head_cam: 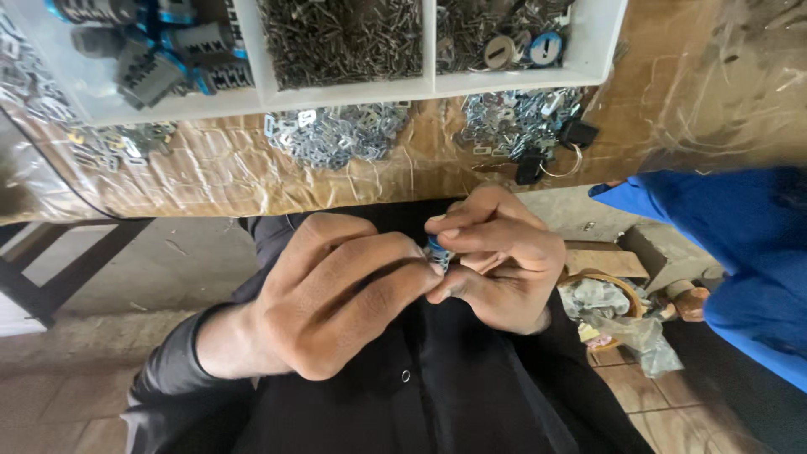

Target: The person sits at a workbench and assembles pin tumbler lock cylinders by hand, picking small pins from a compartment tray and inserting them one at a time into the lock plug, occasionally using a key, and placing finished cylinders back into the tray.

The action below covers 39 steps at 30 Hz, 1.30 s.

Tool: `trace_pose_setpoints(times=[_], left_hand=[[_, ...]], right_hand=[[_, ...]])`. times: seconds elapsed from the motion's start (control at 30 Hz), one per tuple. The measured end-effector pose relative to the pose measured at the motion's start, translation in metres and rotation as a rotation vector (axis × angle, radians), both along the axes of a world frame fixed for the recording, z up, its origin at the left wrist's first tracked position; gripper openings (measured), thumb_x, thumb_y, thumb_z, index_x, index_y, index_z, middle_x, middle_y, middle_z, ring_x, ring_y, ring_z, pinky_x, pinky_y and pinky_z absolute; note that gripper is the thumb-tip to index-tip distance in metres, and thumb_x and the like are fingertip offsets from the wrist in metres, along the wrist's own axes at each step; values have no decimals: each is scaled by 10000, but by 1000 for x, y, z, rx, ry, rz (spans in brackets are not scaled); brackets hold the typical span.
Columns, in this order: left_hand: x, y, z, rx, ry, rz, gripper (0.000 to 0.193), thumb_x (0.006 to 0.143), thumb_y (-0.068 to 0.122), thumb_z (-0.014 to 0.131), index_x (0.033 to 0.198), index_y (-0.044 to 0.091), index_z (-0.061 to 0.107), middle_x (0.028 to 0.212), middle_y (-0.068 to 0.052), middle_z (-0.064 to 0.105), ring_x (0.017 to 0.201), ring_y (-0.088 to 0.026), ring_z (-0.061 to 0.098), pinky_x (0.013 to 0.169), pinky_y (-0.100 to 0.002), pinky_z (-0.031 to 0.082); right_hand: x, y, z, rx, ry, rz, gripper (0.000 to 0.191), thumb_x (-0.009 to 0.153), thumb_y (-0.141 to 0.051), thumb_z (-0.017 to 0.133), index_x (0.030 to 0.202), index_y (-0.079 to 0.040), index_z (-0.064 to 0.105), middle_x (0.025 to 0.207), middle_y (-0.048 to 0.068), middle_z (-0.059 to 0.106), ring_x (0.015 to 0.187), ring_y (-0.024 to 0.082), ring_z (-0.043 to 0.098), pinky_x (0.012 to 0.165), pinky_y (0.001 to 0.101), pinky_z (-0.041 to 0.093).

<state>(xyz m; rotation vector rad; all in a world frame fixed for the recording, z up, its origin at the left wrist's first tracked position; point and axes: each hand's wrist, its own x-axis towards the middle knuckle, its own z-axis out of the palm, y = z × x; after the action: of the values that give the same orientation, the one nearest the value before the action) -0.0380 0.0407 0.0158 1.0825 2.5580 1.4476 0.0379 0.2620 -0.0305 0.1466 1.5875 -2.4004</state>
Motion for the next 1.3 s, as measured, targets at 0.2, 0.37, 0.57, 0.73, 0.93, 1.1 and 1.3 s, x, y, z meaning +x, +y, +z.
trace_pose_setpoints(times=[0.2,0.37,0.57,0.73,0.93,1.1,1.3], left_hand=[[4,-28,-3,189,-932,-100,259,717,44,923,923,179,843,928,-58,510,793,-150,576,610,-266,489],[-1,-7,-6,38,-442,82,339,806,103,897,1115,105,756,1004,-5,595,807,-138,598,653,-291,485],[-10,18,-20,-416,193,151,240,938,256,760,1131,119,795,970,-37,612,812,-192,585,637,-320,497],[-24,12,-15,-222,119,21,157,858,68,815,1006,70,762,1041,-71,681,899,-233,690,711,-338,592],[-2,7,12,-41,-481,164,178,865,-102,786,1002,9,764,1013,-118,668,766,-195,672,622,-308,545],[-2,-8,8,-84,-60,159,279,751,-82,771,1006,25,738,977,-81,668,806,-287,646,696,-385,549],[-24,0,21,120,-233,174,213,793,2,868,939,1,712,964,-79,672,855,-245,662,714,-348,563]], right_hand=[[-20,-4,-6,6,257,373,331,833,-58,838,1134,12,719,1167,157,681,922,263,742,827,323,623],[-4,-3,-6,-142,48,-51,322,885,-72,853,1167,13,724,1167,179,675,874,234,743,656,316,651],[22,7,3,-137,-26,-338,315,874,-49,893,1140,11,736,1113,162,661,848,204,728,625,302,677],[18,15,0,-138,-32,-266,376,857,1,873,1201,0,723,1156,166,636,870,221,742,676,320,692],[5,7,2,-157,-59,-130,414,882,53,818,1264,19,661,1240,199,608,949,240,741,759,326,690],[-8,-5,5,-154,17,-76,384,929,83,822,1275,21,666,1257,188,594,968,214,747,813,311,713],[-16,-19,2,-106,-15,-3,373,922,26,802,1277,37,689,1276,202,604,1002,194,720,827,257,673]])
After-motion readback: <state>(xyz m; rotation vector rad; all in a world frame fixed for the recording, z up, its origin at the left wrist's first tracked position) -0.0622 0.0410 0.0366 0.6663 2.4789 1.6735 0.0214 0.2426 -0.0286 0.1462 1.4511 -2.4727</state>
